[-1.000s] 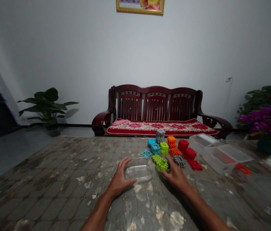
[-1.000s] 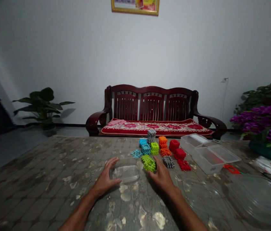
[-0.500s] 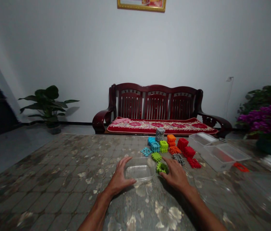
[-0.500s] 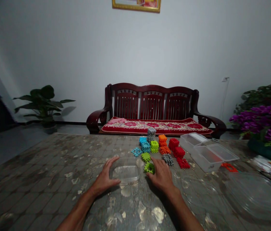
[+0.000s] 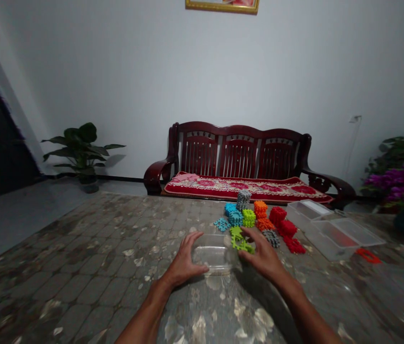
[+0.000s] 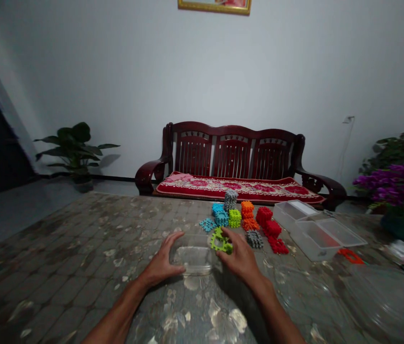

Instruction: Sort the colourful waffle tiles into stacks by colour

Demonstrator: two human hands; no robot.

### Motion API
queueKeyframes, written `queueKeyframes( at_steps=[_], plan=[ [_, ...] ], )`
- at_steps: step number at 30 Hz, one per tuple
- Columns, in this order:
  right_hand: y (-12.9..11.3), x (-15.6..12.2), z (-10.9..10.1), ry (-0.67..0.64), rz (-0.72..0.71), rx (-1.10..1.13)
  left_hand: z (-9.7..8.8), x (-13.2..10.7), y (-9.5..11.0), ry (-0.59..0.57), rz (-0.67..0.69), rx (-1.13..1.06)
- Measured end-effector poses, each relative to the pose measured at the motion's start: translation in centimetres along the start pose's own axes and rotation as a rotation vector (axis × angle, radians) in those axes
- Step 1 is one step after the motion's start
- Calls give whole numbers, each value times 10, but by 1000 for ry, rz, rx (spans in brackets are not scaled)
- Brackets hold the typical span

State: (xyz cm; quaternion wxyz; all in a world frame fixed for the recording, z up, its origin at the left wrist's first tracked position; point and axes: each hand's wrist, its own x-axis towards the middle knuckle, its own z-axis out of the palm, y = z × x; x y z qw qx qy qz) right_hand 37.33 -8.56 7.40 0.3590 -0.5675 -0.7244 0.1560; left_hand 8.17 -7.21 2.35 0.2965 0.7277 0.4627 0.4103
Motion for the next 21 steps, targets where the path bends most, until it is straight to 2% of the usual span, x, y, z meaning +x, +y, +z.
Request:
queueKeyframes(
  at_steps=[3,6,10,12,14,17,21],
  plan=[
    [-26,8,9,-107,-100,42,0,0,2,-16,-1,-4],
    [-49,16,25,-208,-134,27,0,0,1,-22,6,-6],
    [-61,24,47,-292,-166,50,0,0,0,-21,5,-16],
    [-57,26,50,-270,-170,89,0,0,0,-27,-2,-22],
    [-46,25,45,-194,-151,129,0,0,0,-31,-13,-24],
    [-21,22,25,-70,-66,135,1,1,2,-30,-24,-22],
    [9,9,-3,-30,46,-81,0,1,3,-42,-36,-23]
  ],
)
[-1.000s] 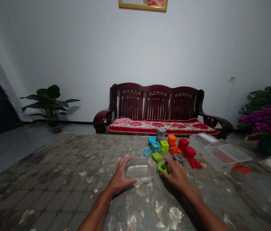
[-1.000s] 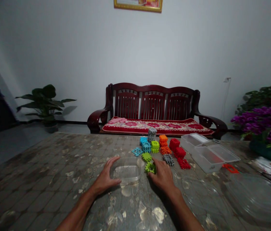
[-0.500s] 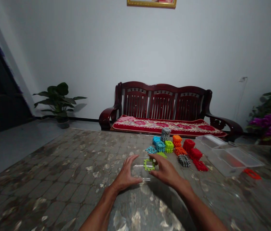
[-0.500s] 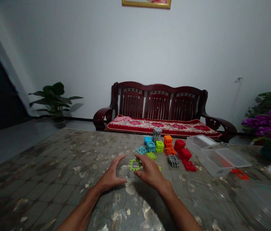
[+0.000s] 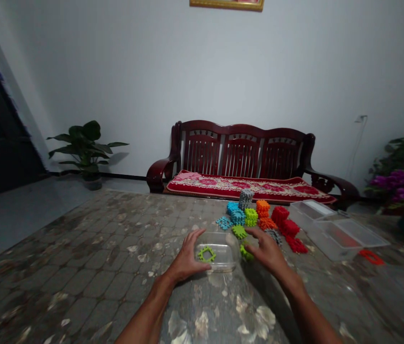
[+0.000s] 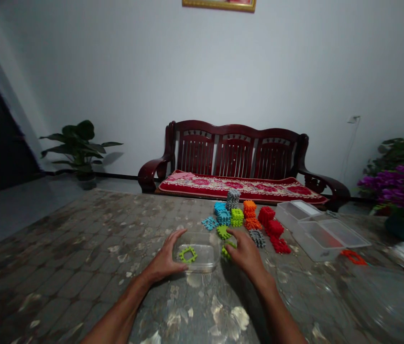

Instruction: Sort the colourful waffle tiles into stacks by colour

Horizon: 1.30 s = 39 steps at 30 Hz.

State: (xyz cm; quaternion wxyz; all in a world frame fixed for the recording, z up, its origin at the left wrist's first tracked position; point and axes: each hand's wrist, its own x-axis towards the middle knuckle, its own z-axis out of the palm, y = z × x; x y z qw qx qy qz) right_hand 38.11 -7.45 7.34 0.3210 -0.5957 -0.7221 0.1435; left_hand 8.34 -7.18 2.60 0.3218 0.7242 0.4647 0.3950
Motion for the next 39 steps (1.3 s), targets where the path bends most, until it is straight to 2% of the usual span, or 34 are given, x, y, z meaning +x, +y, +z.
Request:
queueKeyframes(
  at_steps=[3,6,12,16,19,23,26,31,35,39],
  plan=[
    [8,-11,-8,-57,28,-194,0,0,0,-2,-1,1],
    [4,-18,-7,-99,31,-315,0,0,0,2,8,2],
    [4,-17,1,-118,60,-387,0,1,-1,9,10,11],
    [14,-17,5,-85,56,-360,1,1,-2,6,15,12],
    [20,-17,4,-9,48,-297,1,1,-3,11,15,17],
    [13,-11,0,88,-59,-129,1,1,-4,11,28,11],
    [-7,-6,0,53,-165,-37,1,1,-4,11,26,14],
    [-33,0,5,-110,-241,-1,1,1,-3,13,33,14],
    [-20,2,8,-77,-202,8,1,2,-2,8,26,12],
    [5,-2,6,-1,-45,-64,1,2,-2,-2,9,24]
  ],
)
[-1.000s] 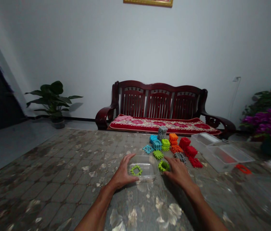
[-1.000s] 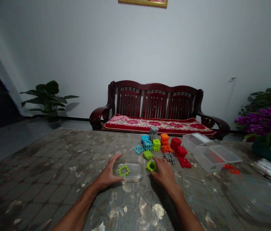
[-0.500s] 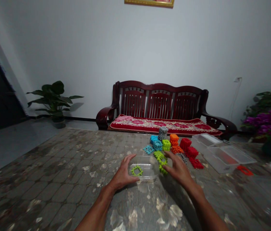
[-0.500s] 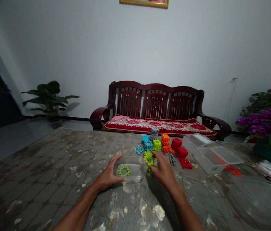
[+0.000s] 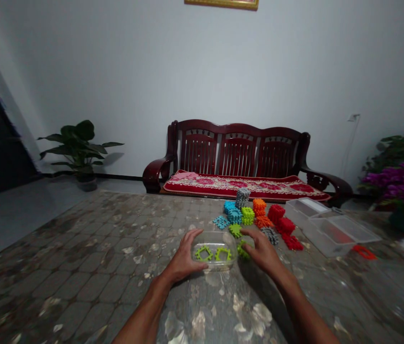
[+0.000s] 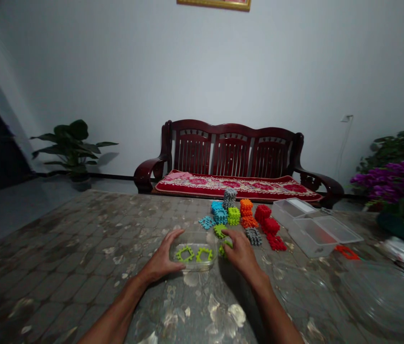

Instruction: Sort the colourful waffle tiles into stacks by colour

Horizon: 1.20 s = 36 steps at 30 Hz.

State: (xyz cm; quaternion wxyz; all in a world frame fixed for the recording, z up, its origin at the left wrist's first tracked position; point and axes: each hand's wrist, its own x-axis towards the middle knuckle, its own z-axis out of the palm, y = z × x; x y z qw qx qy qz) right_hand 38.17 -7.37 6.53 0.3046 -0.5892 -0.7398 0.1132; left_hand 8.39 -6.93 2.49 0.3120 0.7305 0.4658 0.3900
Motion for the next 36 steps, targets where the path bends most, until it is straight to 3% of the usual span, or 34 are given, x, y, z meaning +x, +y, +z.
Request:
queueKeyframes(
  at_steps=[8,16,20,24,31,34,36],
  plan=[
    [17,-17,4,-41,98,-270,-1,0,2,9,10,3],
    [16,-19,6,-33,143,-279,0,0,0,16,5,5],
    [16,-17,-1,65,138,-226,0,0,0,8,7,4],
    [-1,-9,-6,104,0,-43,0,1,1,5,10,0],
    [-60,8,13,-85,-181,77,0,1,-1,8,29,1],
    [-65,12,25,-98,-222,113,1,1,-1,16,30,-11],
    [-56,13,29,-37,-215,131,1,1,-1,16,29,-19]
  ],
)
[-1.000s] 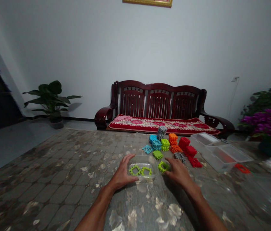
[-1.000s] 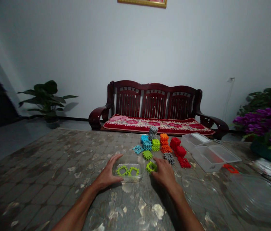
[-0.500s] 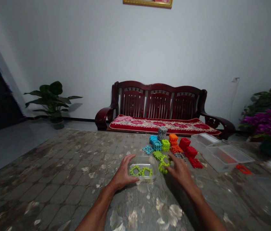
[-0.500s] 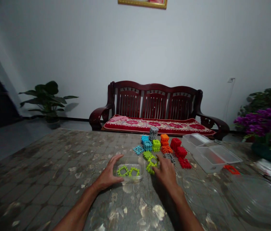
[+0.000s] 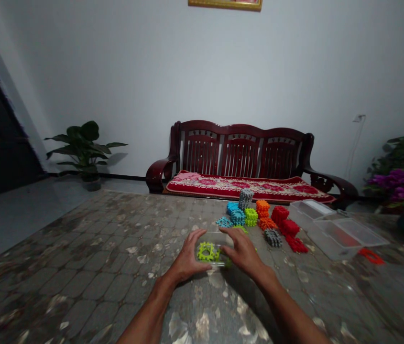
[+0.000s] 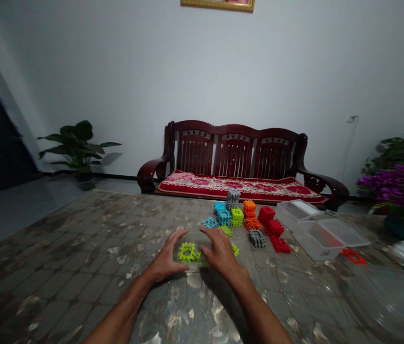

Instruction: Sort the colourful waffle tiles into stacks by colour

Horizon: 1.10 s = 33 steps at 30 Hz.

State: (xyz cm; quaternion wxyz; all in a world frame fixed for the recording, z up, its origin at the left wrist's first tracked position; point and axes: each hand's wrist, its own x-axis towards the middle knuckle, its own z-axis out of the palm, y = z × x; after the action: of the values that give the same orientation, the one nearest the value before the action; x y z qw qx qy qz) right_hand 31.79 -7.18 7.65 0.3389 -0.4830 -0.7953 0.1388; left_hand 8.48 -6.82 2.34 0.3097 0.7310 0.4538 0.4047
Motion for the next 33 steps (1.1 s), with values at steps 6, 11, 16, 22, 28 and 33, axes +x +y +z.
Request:
queueKeyframes(
  at_steps=[6,11,16,22,28,33],
  plan=[
    [47,-22,-15,184,198,-144,-1,0,2,-14,-22,2],
    [68,-43,-22,62,336,-362,-1,0,1,-10,-21,0],
    [70,-49,-16,30,357,-456,-1,0,-1,-5,-12,4],
    [68,-48,-20,26,391,-435,-1,1,-2,-3,0,-4],
    [59,-40,-31,139,298,-233,-1,0,1,-15,-20,12],
    [36,-27,-29,118,123,-72,-2,0,2,-14,-15,2]
  ],
)
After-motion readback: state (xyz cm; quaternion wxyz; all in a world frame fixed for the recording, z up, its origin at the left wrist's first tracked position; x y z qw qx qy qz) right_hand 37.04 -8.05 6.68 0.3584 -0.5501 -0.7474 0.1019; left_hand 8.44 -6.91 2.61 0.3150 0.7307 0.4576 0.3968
